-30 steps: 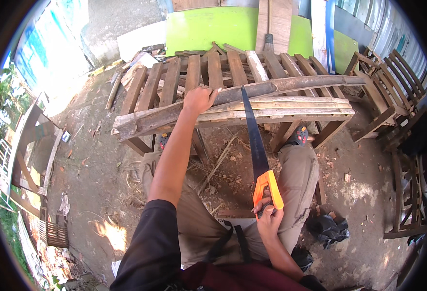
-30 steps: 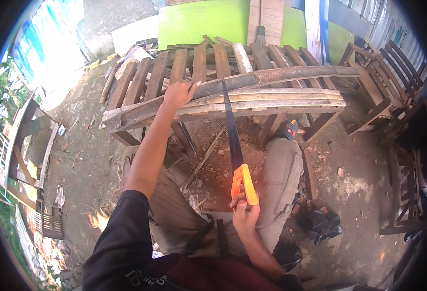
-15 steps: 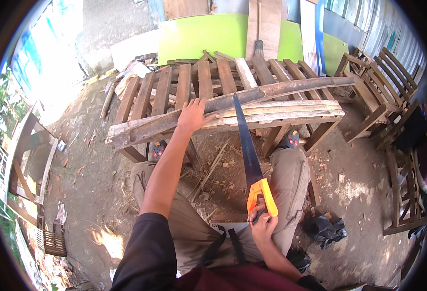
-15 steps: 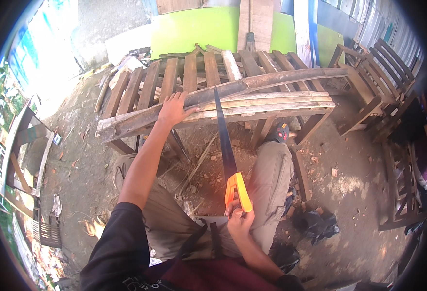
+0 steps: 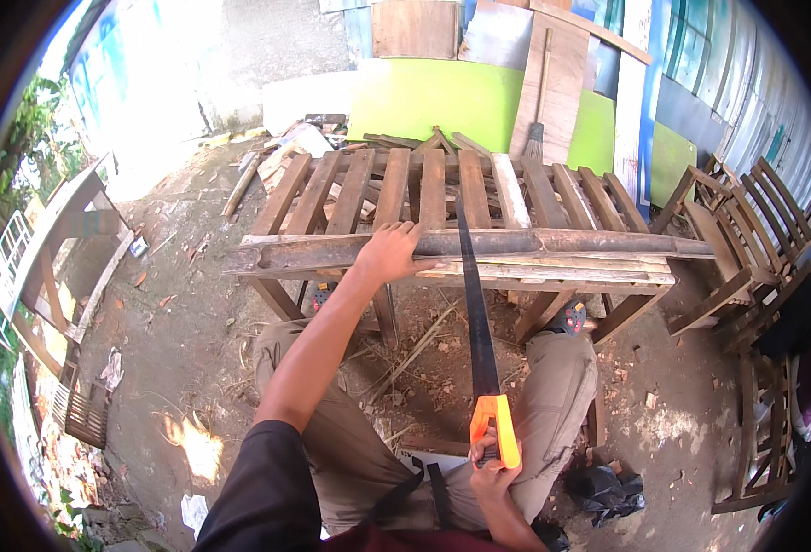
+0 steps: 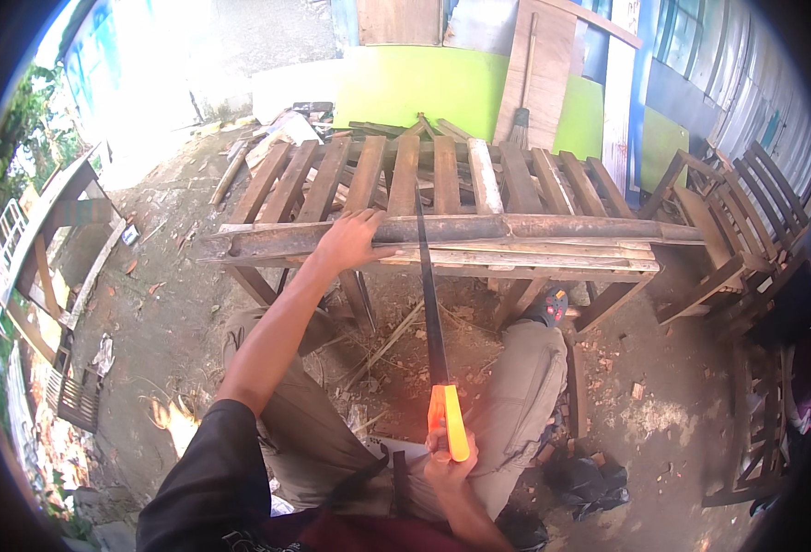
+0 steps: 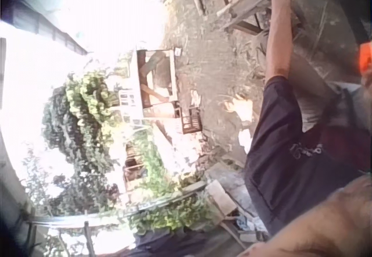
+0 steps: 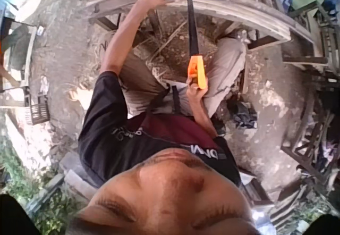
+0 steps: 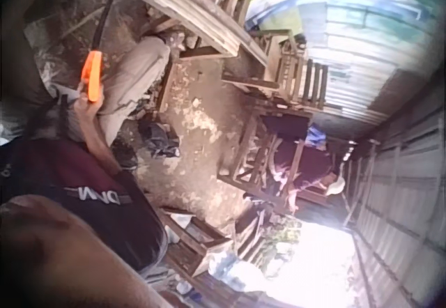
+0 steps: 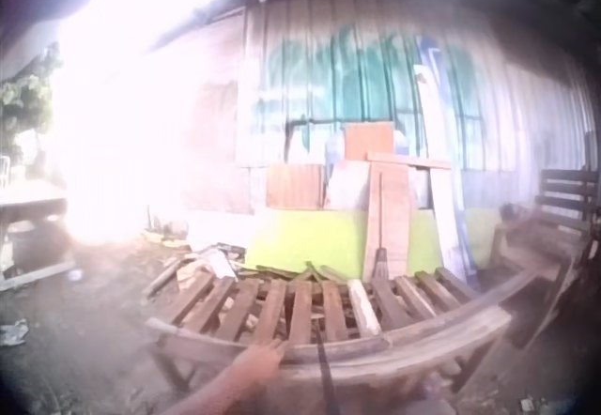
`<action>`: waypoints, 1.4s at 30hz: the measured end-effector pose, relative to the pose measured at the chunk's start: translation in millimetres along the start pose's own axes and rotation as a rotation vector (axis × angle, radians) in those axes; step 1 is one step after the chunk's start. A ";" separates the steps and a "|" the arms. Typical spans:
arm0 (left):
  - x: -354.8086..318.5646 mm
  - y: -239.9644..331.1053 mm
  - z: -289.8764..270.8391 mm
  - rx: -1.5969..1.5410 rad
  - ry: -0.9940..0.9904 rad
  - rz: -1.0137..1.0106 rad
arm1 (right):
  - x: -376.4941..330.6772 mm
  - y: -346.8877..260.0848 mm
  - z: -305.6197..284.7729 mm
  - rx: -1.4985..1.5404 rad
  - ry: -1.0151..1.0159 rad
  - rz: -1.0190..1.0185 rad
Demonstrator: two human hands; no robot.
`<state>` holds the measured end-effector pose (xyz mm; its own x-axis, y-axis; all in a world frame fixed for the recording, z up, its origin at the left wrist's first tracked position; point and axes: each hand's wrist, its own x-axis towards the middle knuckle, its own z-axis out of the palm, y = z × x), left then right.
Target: The person sits on the ground and uses a hand saw to cut a long bamboo pole resting on a wooden pallet. They hold the pole steady with one hand and saw with the other, gradually deepening the cut along the pole's length.
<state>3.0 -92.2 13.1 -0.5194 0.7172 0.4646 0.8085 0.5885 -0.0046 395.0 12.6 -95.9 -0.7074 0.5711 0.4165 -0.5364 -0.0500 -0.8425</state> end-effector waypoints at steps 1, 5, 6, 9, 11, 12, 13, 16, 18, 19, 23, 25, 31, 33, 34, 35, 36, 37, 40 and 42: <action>-0.8 1.1 1.9 -0.010 -0.044 -0.038 | 0.6 -1.9 3.6 -0.008 0.012 -0.012; 0.7 -4.9 12.5 -0.033 -0.005 -0.057 | 0.2 -2.5 4.8 -0.044 0.033 0.004; -0.6 -0.5 11.6 -0.076 0.009 -0.068 | -3.8 -3.4 3.0 -0.065 0.039 0.002; 2.1 -9.8 18.4 -0.040 0.098 -0.050 | 0.4 -4.6 4.3 -0.093 0.062 -0.010; 10.0 -9.9 19.2 0.013 0.013 -0.115 | 1.0 -4.8 1.1 -0.125 0.078 0.030; 18.8 0.8 7.9 0.026 -0.111 -0.187 | 0.3 -5.6 -3.1 -0.154 0.094 0.049; 24.0 2.7 0.9 0.061 -0.233 -0.267 | -1.2 -1.1 -2.4 -0.120 0.110 0.063; 31.2 -22.5 11.8 -0.014 -0.243 -0.247 | 1.5 4.4 -2.0 -0.298 0.041 0.032; 38.6 -28.0 12.8 -0.095 -0.196 -0.227 | 8.9 -2.6 7.0 -0.287 0.039 0.053; 37.6 -26.8 15.3 -0.078 -0.189 -0.264 | 12.9 -5.7 11.1 -0.278 0.032 0.059; 51.2 -14.2 12.4 -0.022 -0.167 -0.392 | 31.9 -2.0 24.1 -0.270 0.000 0.063; 56.1 -14.8 8.1 -0.029 -0.184 -0.434 | 40.8 1.3 34.8 -0.257 -0.018 0.059; 72.0 -30.2 20.1 -0.147 -0.006 -0.467 | 67.6 11.6 53.6 -0.304 -0.011 0.042; 60.4 -68.2 49.3 -0.108 0.230 -0.466 | 76.3 15.7 72.1 -0.320 -0.024 0.045; 54.9 -75.5 63.8 -0.093 0.233 -0.429 | 82.2 13.1 76.5 -0.340 -0.036 0.073; 49.9 -74.3 73.4 -0.083 0.234 -0.391 | 88.0 10.3 77.1 -0.365 -0.045 0.101; 49.2 -61.7 75.9 -0.054 0.209 -0.379 | 90.0 9.1 74.1 -0.399 -0.047 0.139; 47.8 -45.5 76.8 -0.022 0.180 -0.370 | 89.9 17.8 68.4 -0.369 -0.027 0.091; 44.7 -30.7 60.2 0.051 0.008 -0.289 | 88.6 25.9 56.2 -0.297 -0.003 0.118; 39.9 -37.6 52.3 0.089 -0.086 -0.235 | 91.2 17.7 60.0 -0.186 0.013 0.180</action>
<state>-62.6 -66.1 -14.5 -0.7148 0.5838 0.3851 0.6372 0.7705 0.0147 293.3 14.6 -52.3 -0.7773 0.5771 0.2506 -0.3077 -0.0013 -0.9515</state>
